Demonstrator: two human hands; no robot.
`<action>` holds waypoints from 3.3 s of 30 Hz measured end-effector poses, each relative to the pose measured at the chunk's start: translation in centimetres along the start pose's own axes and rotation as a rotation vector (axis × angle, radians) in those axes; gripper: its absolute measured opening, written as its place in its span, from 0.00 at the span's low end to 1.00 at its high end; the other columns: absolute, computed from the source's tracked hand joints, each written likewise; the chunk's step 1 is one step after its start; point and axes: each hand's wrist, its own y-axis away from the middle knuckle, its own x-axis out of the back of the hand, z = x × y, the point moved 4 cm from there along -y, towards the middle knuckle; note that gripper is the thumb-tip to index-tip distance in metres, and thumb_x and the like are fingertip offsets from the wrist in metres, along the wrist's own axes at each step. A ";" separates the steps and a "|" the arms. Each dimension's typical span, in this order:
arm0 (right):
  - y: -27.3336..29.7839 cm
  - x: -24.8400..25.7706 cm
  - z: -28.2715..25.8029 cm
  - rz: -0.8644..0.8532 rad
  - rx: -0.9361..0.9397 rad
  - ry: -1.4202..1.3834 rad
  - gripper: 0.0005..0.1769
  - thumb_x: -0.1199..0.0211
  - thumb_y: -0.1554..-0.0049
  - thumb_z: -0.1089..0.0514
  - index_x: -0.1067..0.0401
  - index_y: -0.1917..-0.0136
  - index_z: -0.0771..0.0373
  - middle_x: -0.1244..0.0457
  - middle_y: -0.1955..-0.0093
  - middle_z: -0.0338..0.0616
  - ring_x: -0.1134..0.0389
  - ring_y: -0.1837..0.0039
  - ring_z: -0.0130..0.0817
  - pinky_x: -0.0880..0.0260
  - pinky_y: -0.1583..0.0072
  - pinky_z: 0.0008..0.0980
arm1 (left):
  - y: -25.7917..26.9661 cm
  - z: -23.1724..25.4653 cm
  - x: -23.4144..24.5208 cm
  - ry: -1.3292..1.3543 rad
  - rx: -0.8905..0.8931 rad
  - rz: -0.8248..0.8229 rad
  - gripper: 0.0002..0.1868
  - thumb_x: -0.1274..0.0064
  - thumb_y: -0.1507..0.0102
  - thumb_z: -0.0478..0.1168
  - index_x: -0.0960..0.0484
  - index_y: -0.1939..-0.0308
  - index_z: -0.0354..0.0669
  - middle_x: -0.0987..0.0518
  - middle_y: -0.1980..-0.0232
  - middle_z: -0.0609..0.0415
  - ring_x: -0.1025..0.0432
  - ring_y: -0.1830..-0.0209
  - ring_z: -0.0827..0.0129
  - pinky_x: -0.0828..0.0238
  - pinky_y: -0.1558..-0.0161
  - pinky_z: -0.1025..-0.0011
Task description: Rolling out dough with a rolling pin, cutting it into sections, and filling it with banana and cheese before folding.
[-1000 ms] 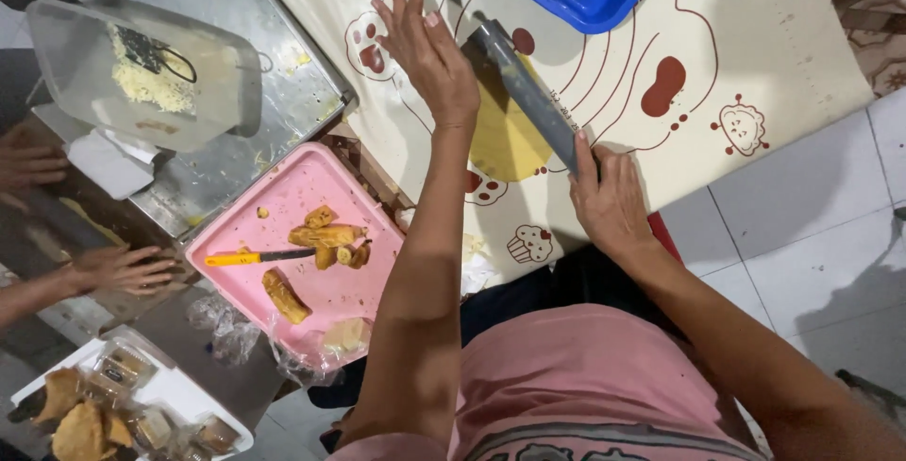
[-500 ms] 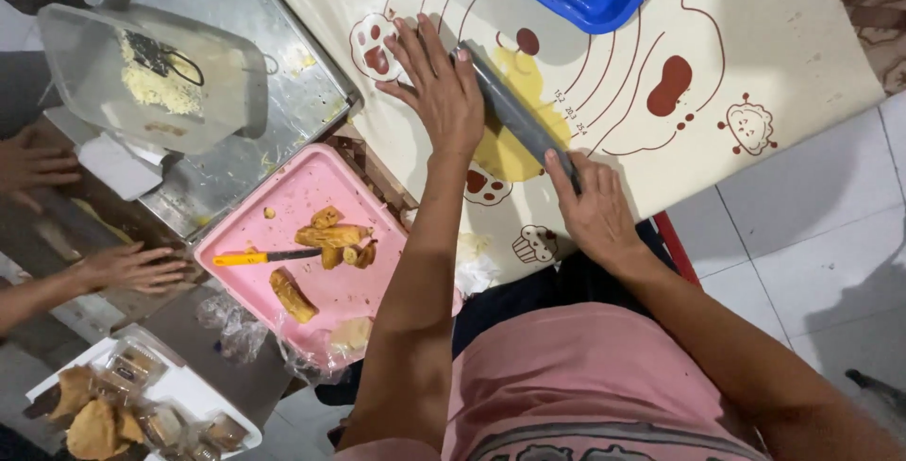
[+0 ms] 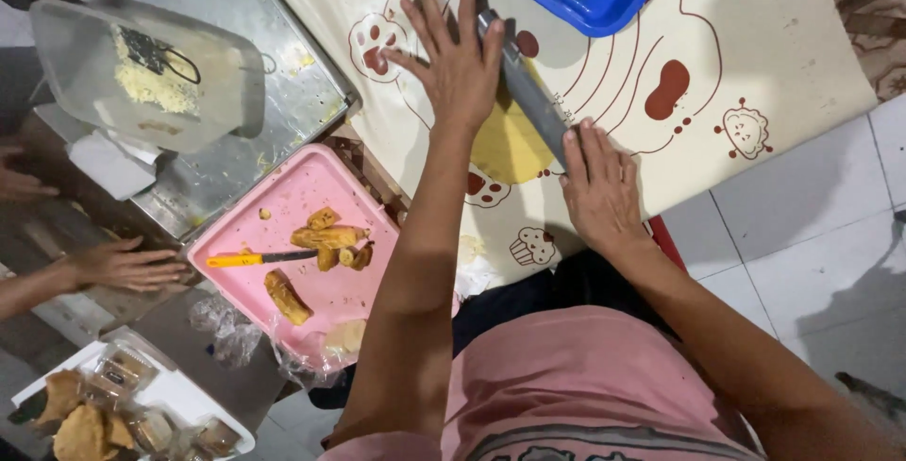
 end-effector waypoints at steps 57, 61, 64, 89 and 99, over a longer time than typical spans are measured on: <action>4.1 -2.4 -8.9 -0.017 0.330 0.062 0.36 0.48 0.40 0.64 0.46 0.20 0.73 0.60 0.15 0.58 0.59 0.15 0.53 0.55 0.19 0.51 | 9.0 -4.9 3.1 -0.158 -0.038 0.021 0.37 0.64 0.24 0.53 0.57 0.16 0.46 0.68 0.15 0.53 0.80 0.18 0.51 0.93 0.32 0.24; 4.6 -2.9 -9.2 -0.030 0.342 0.057 0.36 0.51 0.39 0.64 0.48 0.19 0.73 0.62 0.14 0.57 0.62 0.14 0.53 0.58 0.19 0.52 | 9.4 -5.6 2.9 -0.148 -0.018 0.048 0.37 0.64 0.24 0.54 0.58 0.16 0.47 0.67 0.15 0.54 0.80 0.17 0.52 0.95 0.32 0.25; 4.3 -2.1 -9.5 0.025 0.309 -0.029 0.36 0.48 0.40 0.67 0.47 0.19 0.70 0.61 0.14 0.52 0.62 0.14 0.50 0.58 0.18 0.52 | 9.3 -6.0 2.6 -0.187 -0.027 0.024 0.36 0.66 0.22 0.56 0.61 0.16 0.50 0.68 0.14 0.54 0.80 0.17 0.53 0.93 0.31 0.26; 2.8 -2.3 -9.2 0.024 0.040 -0.072 0.35 0.46 0.39 0.66 0.51 0.22 0.79 0.53 0.20 0.71 0.51 0.18 0.58 0.56 0.20 0.52 | 7.1 -2.6 2.4 -0.189 -0.113 0.038 0.35 0.59 0.22 0.54 0.53 0.15 0.51 0.70 0.17 0.53 0.80 0.19 0.46 0.91 0.31 0.21; 4.3 -3.8 -10.6 -0.024 0.188 -0.122 0.39 0.50 0.40 0.69 0.56 0.19 0.76 0.63 0.15 0.65 0.62 0.15 0.59 0.60 0.18 0.53 | 8.7 -5.4 3.2 -0.208 -0.098 -0.010 0.38 0.59 0.24 0.52 0.59 0.16 0.50 0.67 0.15 0.48 0.78 0.17 0.52 0.88 0.29 0.28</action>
